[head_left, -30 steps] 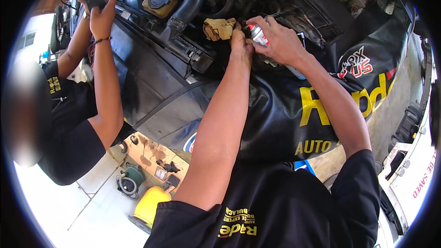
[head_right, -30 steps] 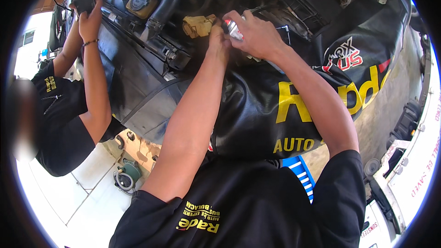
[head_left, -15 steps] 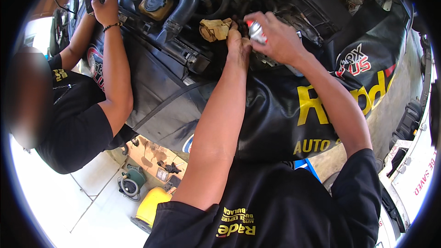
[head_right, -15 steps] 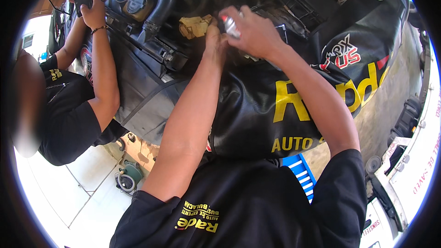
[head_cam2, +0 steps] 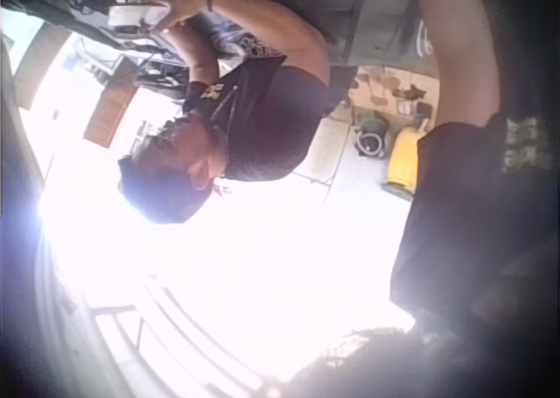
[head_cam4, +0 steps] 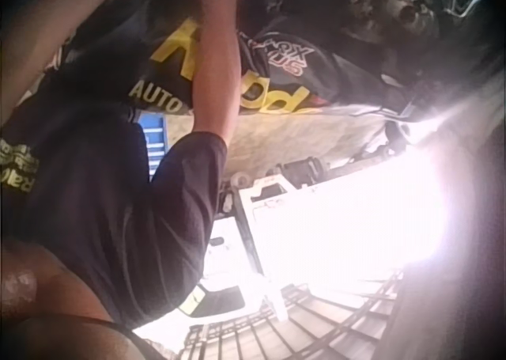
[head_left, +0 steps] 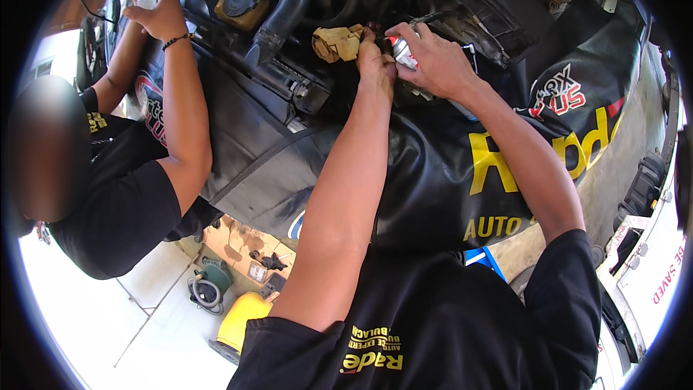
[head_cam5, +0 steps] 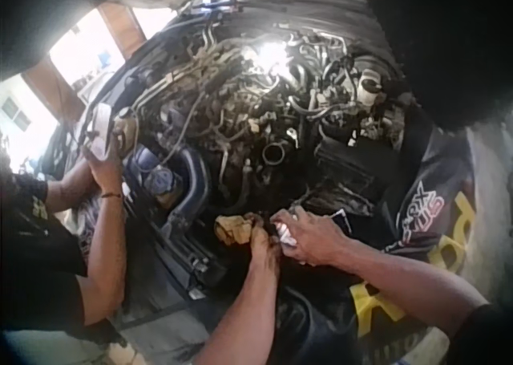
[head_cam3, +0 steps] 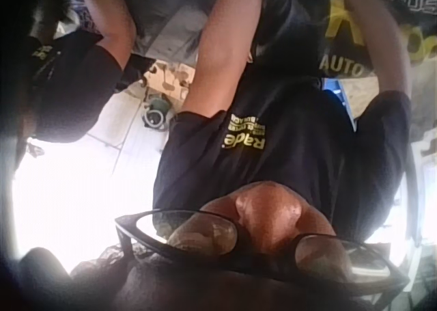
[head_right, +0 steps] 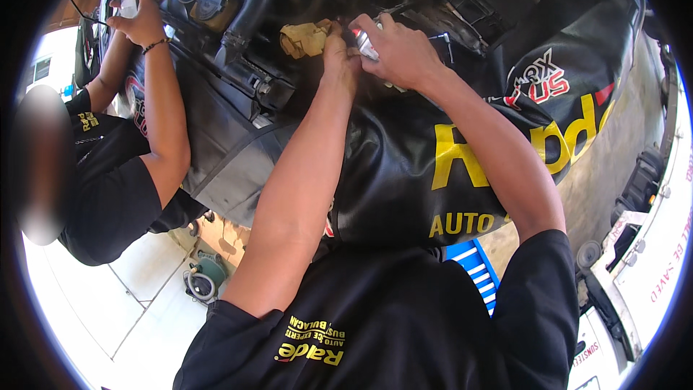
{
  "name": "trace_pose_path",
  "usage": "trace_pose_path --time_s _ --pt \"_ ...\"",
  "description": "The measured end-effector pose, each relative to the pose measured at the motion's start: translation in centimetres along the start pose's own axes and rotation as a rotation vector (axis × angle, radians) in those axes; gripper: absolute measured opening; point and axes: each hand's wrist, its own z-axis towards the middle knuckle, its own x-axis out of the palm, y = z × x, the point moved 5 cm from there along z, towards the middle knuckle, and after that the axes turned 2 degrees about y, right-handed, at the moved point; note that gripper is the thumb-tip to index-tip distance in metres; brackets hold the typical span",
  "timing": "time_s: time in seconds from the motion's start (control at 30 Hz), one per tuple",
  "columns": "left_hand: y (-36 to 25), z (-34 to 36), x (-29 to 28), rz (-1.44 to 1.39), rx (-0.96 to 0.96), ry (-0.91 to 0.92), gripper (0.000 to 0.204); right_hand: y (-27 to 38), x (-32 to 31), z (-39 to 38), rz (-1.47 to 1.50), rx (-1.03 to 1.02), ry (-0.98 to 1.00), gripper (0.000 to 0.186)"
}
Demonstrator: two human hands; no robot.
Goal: The person sprays a cleaning agent into the engine bay and wipes components with a cloth. They retrieve a tool from a nearby cart and use it to adjust parts within the engine while another person assists nearby.
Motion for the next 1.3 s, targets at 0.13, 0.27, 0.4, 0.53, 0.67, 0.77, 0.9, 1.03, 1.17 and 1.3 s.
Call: trace_pose_path --time_s 0.13,0.27,0.4,0.53,0.67,0.77,0.9,1.03,1.17,1.3 --pt "0.1 -0.4 0.2 -0.006 0.014 -0.023 0.022 0.1 -0.7 0.3 0.036 0.074 0.058 0.061" --pt "-0.2 0.5 -0.5 0.006 -0.028 0.038 0.023 0.4 -0.5 0.4 0.012 0.014 0.032 0.06" --pt "0.3 0.6 -0.7 0.011 -0.021 -0.031 0.021 0.0 0.1 0.1 -0.004 0.007 0.059 0.06" --pt "-0.1 0.5 -0.7 0.008 -0.012 -0.008 0.017 0.0 -0.3 0.3 0.017 0.008 0.042 0.06" --pt "-0.5 -0.5 0.0 0.038 -0.037 -0.006 0.016 -0.1 -0.4 0.3 -0.001 -0.003 0.048 0.06" --pt "-0.6 -1.0 0.4 0.043 -0.059 -0.013 0.018 -0.2 -0.7 0.3 -0.005 0.015 0.028 0.06" --pt "-0.8 -1.6 0.9 0.09 -0.023 -0.021 0.018 -0.1 -0.2 0.2 0.009 -0.033 0.052 0.061" --pt "-1.3 -1.5 1.0 0.075 0.015 0.016 0.017 0.0 -2.1 0.9 0.02 0.028 -0.042 0.063" --pt "-1.2 -3.9 2.9 0.106 0.097 -0.072 0.013 -0.4 -3.3 0.5 0.115 0.079 -0.114 0.065" --pt "-1.7 -3.5 2.2 0.144 0.004 -0.018 0.009 -0.1 -1.5 0.6 0.072 0.042 -0.026 0.061"
